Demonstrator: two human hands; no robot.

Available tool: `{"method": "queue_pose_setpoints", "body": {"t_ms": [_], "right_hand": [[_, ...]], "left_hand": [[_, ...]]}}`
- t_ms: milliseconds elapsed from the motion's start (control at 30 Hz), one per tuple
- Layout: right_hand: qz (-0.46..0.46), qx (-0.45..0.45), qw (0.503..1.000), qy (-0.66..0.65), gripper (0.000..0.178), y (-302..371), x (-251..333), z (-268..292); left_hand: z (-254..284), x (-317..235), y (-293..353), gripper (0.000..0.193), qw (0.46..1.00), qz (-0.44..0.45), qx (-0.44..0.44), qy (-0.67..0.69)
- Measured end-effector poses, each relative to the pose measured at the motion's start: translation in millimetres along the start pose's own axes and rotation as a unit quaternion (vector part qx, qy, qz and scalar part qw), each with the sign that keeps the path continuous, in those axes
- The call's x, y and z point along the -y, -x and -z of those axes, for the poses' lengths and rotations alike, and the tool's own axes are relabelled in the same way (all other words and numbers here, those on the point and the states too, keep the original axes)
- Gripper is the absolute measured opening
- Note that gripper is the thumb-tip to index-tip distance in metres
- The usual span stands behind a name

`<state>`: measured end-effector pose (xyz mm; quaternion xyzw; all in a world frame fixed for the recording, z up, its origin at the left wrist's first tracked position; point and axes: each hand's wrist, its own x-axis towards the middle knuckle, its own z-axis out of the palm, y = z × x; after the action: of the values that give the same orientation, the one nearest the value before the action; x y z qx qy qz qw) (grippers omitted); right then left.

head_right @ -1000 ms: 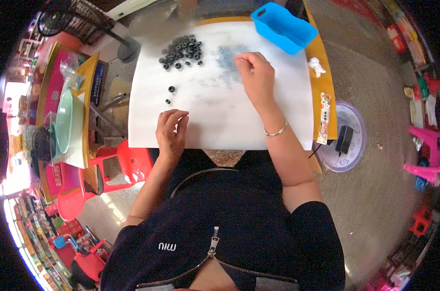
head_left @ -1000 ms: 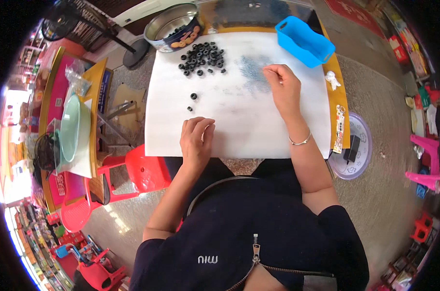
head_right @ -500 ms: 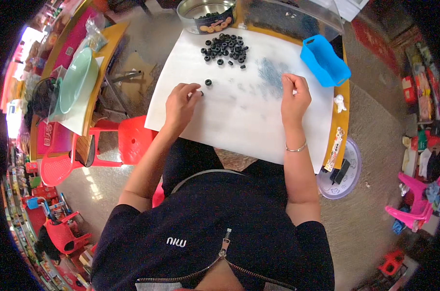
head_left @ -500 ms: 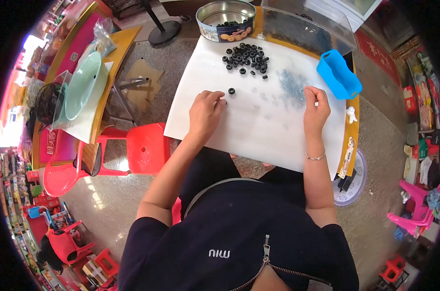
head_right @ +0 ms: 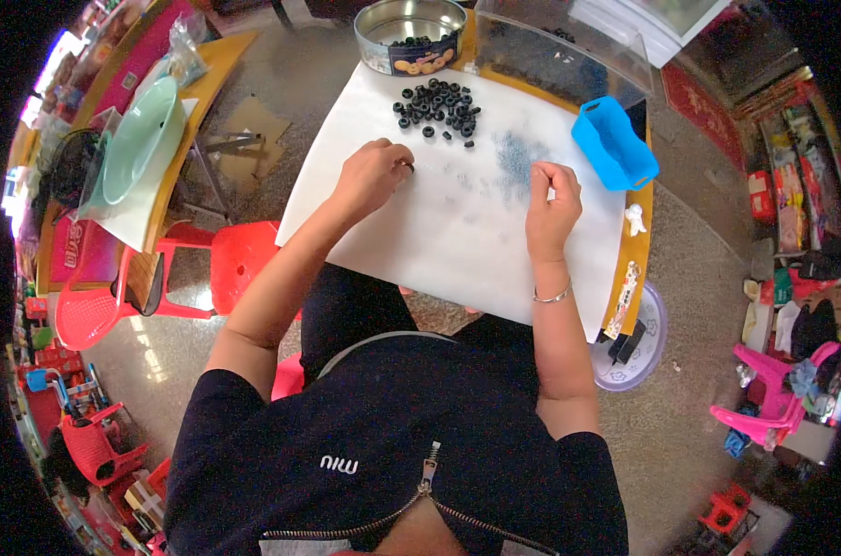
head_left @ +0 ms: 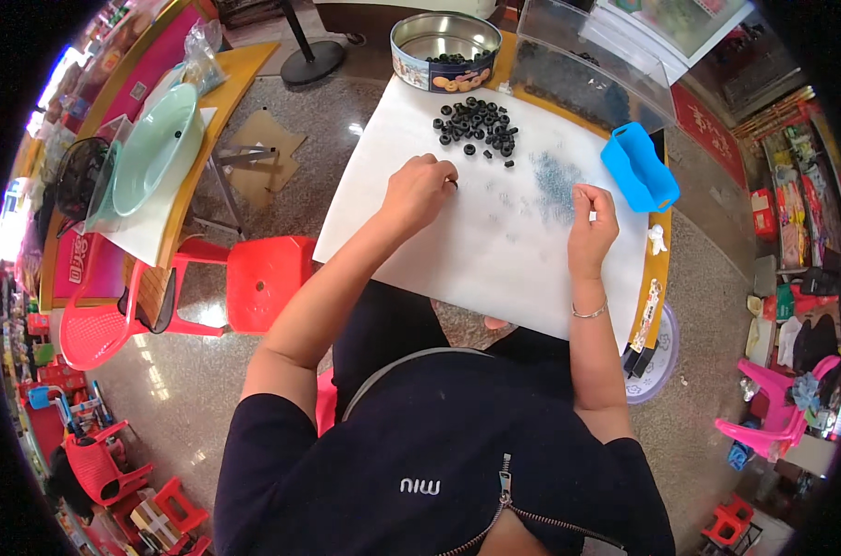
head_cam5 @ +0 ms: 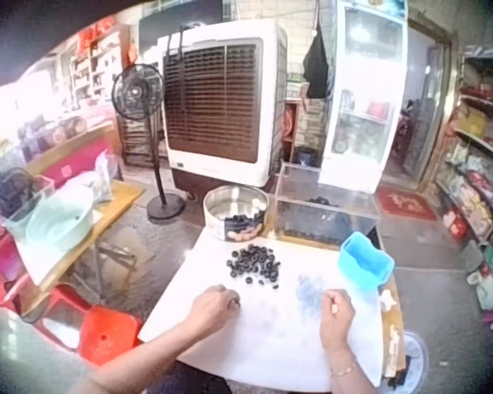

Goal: Assembling small black plastic rings and components on a white workbench surface.

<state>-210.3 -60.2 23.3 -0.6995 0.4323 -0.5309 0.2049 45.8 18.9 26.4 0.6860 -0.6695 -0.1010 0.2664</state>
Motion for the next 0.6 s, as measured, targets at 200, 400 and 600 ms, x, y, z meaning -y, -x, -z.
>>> {"method": "queue_pose_setpoints", "body": {"t_ms": [200,400,600], "right_hand": [[0.017,0.038,0.999,0.001,0.005,-2,21,2],[0.072,0.209,0.974,0.051,0.008,8,54,-8],[0.198,0.301,0.921,0.147,0.008,13,55,-37]], "left_hand": [[9,5,-3,0.018,0.99,0.021,-0.07,0.122],[23,-3,30,0.021,0.788,0.224,-0.055,0.57],[6,-24,44,0.021,0.666,0.219,0.014,0.713]]}}
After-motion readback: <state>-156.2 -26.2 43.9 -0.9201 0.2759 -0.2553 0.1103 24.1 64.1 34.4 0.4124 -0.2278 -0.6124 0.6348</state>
